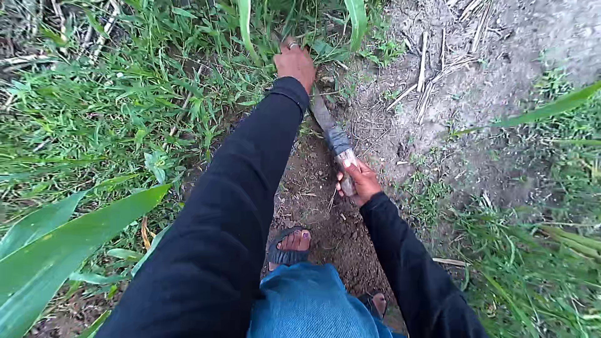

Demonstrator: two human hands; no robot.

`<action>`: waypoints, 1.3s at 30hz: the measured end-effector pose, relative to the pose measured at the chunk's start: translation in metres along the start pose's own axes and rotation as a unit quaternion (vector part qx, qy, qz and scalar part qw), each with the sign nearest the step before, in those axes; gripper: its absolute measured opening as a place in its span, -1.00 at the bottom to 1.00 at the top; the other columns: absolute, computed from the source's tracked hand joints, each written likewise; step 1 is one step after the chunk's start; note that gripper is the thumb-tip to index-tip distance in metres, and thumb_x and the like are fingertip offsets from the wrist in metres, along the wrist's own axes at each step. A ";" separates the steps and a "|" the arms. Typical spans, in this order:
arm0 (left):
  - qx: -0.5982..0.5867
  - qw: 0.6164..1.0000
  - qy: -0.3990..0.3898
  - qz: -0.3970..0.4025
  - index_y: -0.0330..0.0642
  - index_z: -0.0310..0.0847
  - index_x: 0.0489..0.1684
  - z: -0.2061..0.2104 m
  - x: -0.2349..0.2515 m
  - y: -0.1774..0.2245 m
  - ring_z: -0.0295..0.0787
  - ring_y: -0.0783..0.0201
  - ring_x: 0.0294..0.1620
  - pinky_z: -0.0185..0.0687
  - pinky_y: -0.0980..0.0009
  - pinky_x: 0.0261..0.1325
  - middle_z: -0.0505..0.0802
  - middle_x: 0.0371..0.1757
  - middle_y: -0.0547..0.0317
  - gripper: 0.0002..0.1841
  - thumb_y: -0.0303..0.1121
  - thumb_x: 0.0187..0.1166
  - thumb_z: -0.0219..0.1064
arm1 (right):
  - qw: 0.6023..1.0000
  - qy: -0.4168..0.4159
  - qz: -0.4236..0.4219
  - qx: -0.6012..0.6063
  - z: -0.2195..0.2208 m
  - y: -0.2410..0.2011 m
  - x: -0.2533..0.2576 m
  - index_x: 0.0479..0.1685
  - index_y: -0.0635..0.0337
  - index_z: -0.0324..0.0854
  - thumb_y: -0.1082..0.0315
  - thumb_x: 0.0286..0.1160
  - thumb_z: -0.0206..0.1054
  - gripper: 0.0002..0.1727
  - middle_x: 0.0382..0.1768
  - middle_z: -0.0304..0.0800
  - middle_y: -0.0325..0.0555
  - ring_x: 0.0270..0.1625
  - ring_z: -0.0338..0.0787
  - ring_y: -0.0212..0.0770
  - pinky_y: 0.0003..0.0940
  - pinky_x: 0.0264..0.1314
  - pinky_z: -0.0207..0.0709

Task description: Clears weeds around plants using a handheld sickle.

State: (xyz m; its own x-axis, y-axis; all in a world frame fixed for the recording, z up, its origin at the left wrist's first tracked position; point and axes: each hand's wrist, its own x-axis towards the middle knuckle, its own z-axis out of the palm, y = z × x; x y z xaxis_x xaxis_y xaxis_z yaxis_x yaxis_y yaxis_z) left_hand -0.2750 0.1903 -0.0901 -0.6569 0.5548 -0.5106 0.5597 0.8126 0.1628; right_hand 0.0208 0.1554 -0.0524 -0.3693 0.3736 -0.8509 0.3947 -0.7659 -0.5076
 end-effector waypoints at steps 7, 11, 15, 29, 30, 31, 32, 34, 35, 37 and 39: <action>-0.022 0.999 -0.041 0.022 -0.49 0.52 0.43 -0.013 0.000 -0.020 0.66 -0.52 0.40 0.50 -0.50 0.34 0.71 0.34 -0.58 -0.38 0.01 0.79 0.14 | 0.990 0.031 -0.093 -0.102 0.030 -0.027 -0.044 0.54 0.22 0.46 0.47 0.56 0.40 -0.47 -0.56 0.73 0.00 -0.73 0.67 -0.21 -0.34 -0.74 0.62; -0.055 0.998 -0.032 0.018 -0.43 0.60 0.32 -0.020 -0.012 -0.033 0.69 -0.49 0.38 0.52 -0.48 0.33 0.77 0.26 -0.52 -0.44 -0.02 0.79 0.13 | 0.886 0.065 -0.228 -0.398 0.010 -0.032 -0.071 0.63 0.18 0.47 0.18 0.37 0.53 -0.25 -0.17 0.90 0.01 -0.30 0.87 -0.17 -0.13 -0.21 0.78; -0.061 0.998 -0.015 0.028 -0.35 0.63 0.31 -0.002 -0.070 -0.078 0.76 -0.54 0.21 0.56 -0.54 0.17 0.80 0.15 -0.51 -0.45 0.03 0.75 0.18 | 0.840 0.061 -0.278 -0.462 -0.045 -0.026 -0.133 0.49 0.36 0.57 0.06 0.34 0.52 -0.26 0.07 0.91 0.00 -0.05 0.91 -0.31 -0.30 0.05 0.82; -0.102 0.987 0.036 0.122 -0.24 0.71 0.33 -0.031 -0.089 -0.060 0.77 -0.48 0.17 0.59 -0.49 0.08 0.57 0.61 -0.36 -0.57 -0.35 0.48 0.41 | 0.998 0.028 0.003 -0.049 0.059 -0.030 -0.034 0.36 0.25 0.49 0.25 0.83 0.13 -0.67 -0.66 0.64 0.00 -0.82 0.60 -0.23 -0.37 -0.84 0.52; -0.059 0.991 0.033 0.113 -0.16 0.66 0.45 -0.029 -0.061 -0.050 0.76 -0.50 0.18 0.61 -0.50 0.06 0.47 0.72 -0.31 -0.50 -0.31 0.47 0.43 | 0.999 0.024 0.008 -0.043 0.055 -0.025 -0.031 0.40 0.23 0.49 0.24 0.82 0.15 -0.65 -0.65 0.64 0.01 -0.80 0.60 -0.22 -0.37 -0.83 0.53; -0.029 0.995 0.017 0.090 -0.14 0.58 0.57 -0.025 -0.038 -0.044 0.74 -0.54 0.20 0.61 -0.52 0.09 0.38 0.78 -0.32 -0.41 -0.23 0.50 0.45 | 0.999 0.020 0.014 -0.039 0.047 -0.020 -0.028 0.41 0.22 0.48 0.21 0.82 0.14 -0.63 -0.64 0.65 0.00 -0.79 0.60 -0.22 -0.38 -0.81 0.53; -0.013 0.999 -0.007 0.051 -0.20 0.47 0.66 -0.023 -0.019 -0.040 0.68 -0.59 0.29 0.57 -0.53 0.19 0.32 0.79 -0.40 -0.31 -0.07 0.55 0.45 | 0.999 0.014 0.016 -0.034 0.040 -0.019 -0.025 0.42 0.23 0.47 0.20 0.82 0.13 -0.62 -0.64 0.66 0.01 -0.78 0.61 -0.22 -0.38 -0.81 0.53; 0.003 0.998 -0.062 -0.028 -0.47 0.38 0.64 -0.029 -0.002 -0.038 0.52 -0.63 0.48 0.44 -0.53 0.40 0.41 0.65 -0.64 -0.12 0.16 0.57 0.40 | 1.000 0.010 0.027 -0.011 0.038 -0.018 -0.029 0.41 0.26 0.48 0.20 0.84 0.10 -0.62 -0.64 0.66 0.02 -0.79 0.61 -0.21 -0.38 -0.81 0.52; 0.018 0.996 -0.079 -0.048 -0.58 0.49 0.46 -0.031 -0.002 -0.036 0.50 -0.58 0.53 0.42 -0.51 0.43 0.52 0.54 -0.66 -0.18 0.15 0.61 0.36 | 0.999 0.006 0.036 0.006 0.040 -0.016 -0.035 0.38 0.27 0.48 0.20 0.85 0.09 -0.63 -0.63 0.66 0.02 -0.79 0.60 -0.21 -0.37 -0.81 0.52; 0.028 0.993 -0.091 -0.068 -0.60 0.64 0.17 -0.029 -0.009 -0.038 0.62 -0.52 0.44 0.50 -0.51 0.33 0.70 0.33 -0.60 -0.45 -0.11 0.66 0.31 | 0.998 -0.011 0.053 0.043 0.039 -0.006 -0.048 0.34 0.31 0.47 0.21 0.87 0.04 -0.64 -0.62 0.66 0.03 -0.78 0.61 -0.19 -0.36 -0.81 0.54; 0.011 0.993 -0.095 -0.064 -0.60 0.64 0.14 -0.029 -0.018 -0.042 0.63 -0.53 0.41 0.47 -0.54 0.31 0.72 0.29 -0.61 -0.48 -0.13 0.69 0.28 | 0.997 -0.015 0.056 0.057 0.033 0.007 -0.063 0.35 0.37 0.43 0.26 0.85 0.03 -0.64 -0.61 0.67 0.03 -0.77 0.62 -0.20 -0.36 -0.80 0.54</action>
State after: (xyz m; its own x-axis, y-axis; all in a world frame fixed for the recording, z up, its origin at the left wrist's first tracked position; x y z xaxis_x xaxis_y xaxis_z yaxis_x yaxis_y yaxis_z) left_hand -0.3015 0.1515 -0.0637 -0.6182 0.4012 -0.6759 0.4897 0.8692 0.0680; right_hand 0.0192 0.1097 0.0023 -0.3544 0.2674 -0.8960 0.3379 -0.8569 -0.3894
